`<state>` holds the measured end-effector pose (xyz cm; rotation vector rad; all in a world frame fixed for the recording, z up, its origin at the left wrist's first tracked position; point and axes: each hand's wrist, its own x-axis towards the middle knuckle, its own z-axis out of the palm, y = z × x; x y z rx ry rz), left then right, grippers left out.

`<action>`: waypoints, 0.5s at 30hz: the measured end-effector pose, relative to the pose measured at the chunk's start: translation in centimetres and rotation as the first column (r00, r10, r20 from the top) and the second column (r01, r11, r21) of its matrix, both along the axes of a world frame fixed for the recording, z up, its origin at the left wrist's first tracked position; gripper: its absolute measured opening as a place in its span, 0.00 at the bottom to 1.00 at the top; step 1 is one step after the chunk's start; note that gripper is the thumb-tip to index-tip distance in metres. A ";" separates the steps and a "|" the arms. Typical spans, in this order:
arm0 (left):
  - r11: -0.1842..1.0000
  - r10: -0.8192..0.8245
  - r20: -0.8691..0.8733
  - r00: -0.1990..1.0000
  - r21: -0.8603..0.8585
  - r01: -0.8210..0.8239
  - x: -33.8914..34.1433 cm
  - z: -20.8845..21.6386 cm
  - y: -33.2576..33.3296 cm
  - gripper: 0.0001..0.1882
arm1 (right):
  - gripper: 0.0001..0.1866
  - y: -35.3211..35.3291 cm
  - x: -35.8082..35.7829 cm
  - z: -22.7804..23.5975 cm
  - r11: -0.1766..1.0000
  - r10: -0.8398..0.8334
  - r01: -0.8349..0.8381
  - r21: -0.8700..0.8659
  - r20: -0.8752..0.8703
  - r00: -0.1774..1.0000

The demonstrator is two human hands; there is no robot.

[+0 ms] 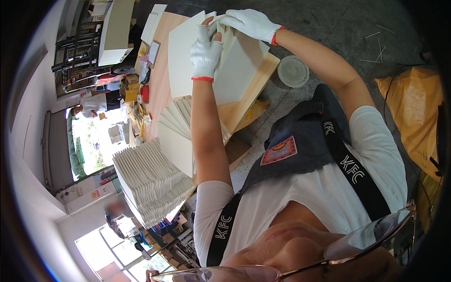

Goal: The person folds white cardboard sheets into boxes and stacks them on a wooden table.

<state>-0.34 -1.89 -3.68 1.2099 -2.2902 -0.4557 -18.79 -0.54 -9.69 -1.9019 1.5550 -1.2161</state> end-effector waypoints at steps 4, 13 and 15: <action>0.999 0.007 0.146 0.989 -0.053 0.000 -0.2 -0.2 0.0 0.33 | 0.21 -0.1 0.1 -0.4 0.998 -0.010 0.011 -0.056 0.022 1.000; 0.999 -0.016 0.164 0.986 -0.047 0.024 -0.3 0.4 0.1 0.34 | 0.22 -0.1 0.0 -0.5 0.999 -0.014 0.015 -0.028 0.035 0.999; 0.998 -0.044 0.129 0.991 -0.035 0.049 -0.1 0.2 -0.1 0.34 | 0.23 0.0 0.1 -0.4 1.000 -0.011 0.012 -0.027 0.059 0.998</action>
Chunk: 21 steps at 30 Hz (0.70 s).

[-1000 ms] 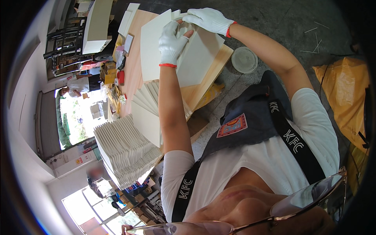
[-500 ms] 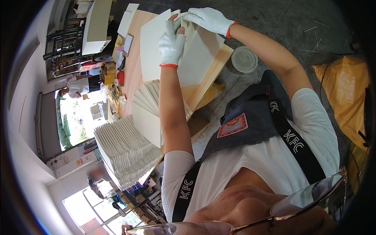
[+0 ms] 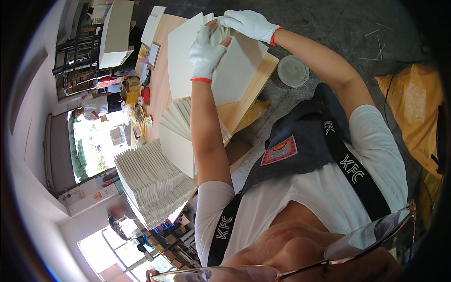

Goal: The person folds white cardboard sheets into boxes and stacks them on a wooden table.

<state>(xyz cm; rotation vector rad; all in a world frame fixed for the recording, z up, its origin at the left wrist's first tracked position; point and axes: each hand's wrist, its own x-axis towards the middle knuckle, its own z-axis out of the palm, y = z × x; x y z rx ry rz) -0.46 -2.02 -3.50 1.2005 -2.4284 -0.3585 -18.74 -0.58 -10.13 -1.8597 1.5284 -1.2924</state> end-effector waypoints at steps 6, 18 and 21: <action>0.998 -0.035 -0.149 0.988 -0.058 0.027 0.3 -0.8 0.1 0.29 | 0.22 0.0 -0.9 0.3 0.993 -0.001 -0.010 -0.118 -0.094 0.996; 0.993 -0.002 -0.012 1.000 -0.119 0.001 0.1 -0.5 0.1 0.08 | 0.18 -0.5 -1.1 0.5 0.983 0.011 -0.052 -0.174 -0.229 0.973; 0.996 -0.040 -0.081 0.996 -0.081 0.033 0.4 -0.5 -0.1 0.07 | 0.21 -0.1 -0.4 0.6 0.999 0.036 -0.038 -0.037 -0.065 0.997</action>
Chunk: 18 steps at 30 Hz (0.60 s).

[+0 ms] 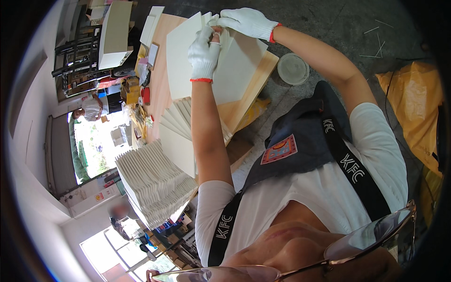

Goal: The person folds white cardboard sheets into boxes and stacks them on a wooden table.

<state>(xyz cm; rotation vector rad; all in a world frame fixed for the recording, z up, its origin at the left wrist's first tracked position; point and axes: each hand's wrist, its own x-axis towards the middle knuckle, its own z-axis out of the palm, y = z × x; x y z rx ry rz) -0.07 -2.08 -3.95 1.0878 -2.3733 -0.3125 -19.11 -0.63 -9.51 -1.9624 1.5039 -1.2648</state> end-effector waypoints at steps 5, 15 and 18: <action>0.995 0.053 0.055 0.997 0.081 -0.057 0.0 -0.2 0.0 0.13 | 0.21 0.2 0.4 -0.2 0.999 -0.039 0.039 0.038 0.012 0.999; 0.995 0.046 0.024 0.999 0.089 -0.048 0.1 -0.2 0.0 0.16 | 0.21 0.1 0.3 -0.9 0.999 -0.040 0.040 0.024 -0.002 0.999; 0.993 0.058 0.038 0.998 0.099 -0.062 -0.1 0.1 0.2 0.15 | 0.21 0.0 0.3 -1.0 0.999 -0.043 0.043 0.026 0.001 0.999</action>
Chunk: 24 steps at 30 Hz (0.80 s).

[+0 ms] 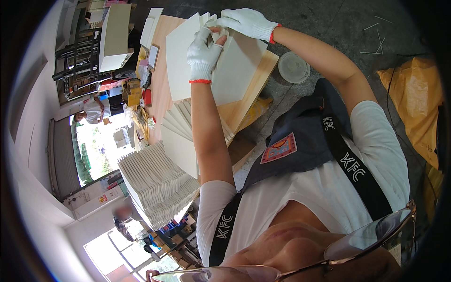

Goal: The person folds white cardboard sheets into boxes and stacks them on a wooden table.

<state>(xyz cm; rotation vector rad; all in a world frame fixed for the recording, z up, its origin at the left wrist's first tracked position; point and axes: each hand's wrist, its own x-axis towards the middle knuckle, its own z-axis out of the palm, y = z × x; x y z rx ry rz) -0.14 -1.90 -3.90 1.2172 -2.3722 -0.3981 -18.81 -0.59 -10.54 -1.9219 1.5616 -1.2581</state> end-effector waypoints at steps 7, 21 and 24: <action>0.998 -0.013 -0.078 0.997 -0.065 0.007 -0.2 -0.2 0.3 0.20 | 0.21 0.2 -0.2 -0.1 0.999 0.033 -0.034 0.033 0.050 0.998; 0.989 -0.031 0.051 0.998 -0.143 0.038 -0.1 -0.4 0.3 0.12 | 0.21 0.0 0.0 -0.6 0.999 0.012 -0.015 0.031 0.088 0.996; 0.993 0.018 0.085 0.996 -0.114 -0.008 -0.2 -0.4 0.5 0.15 | 0.21 -0.1 0.0 -0.7 0.999 0.021 -0.024 0.039 0.086 0.996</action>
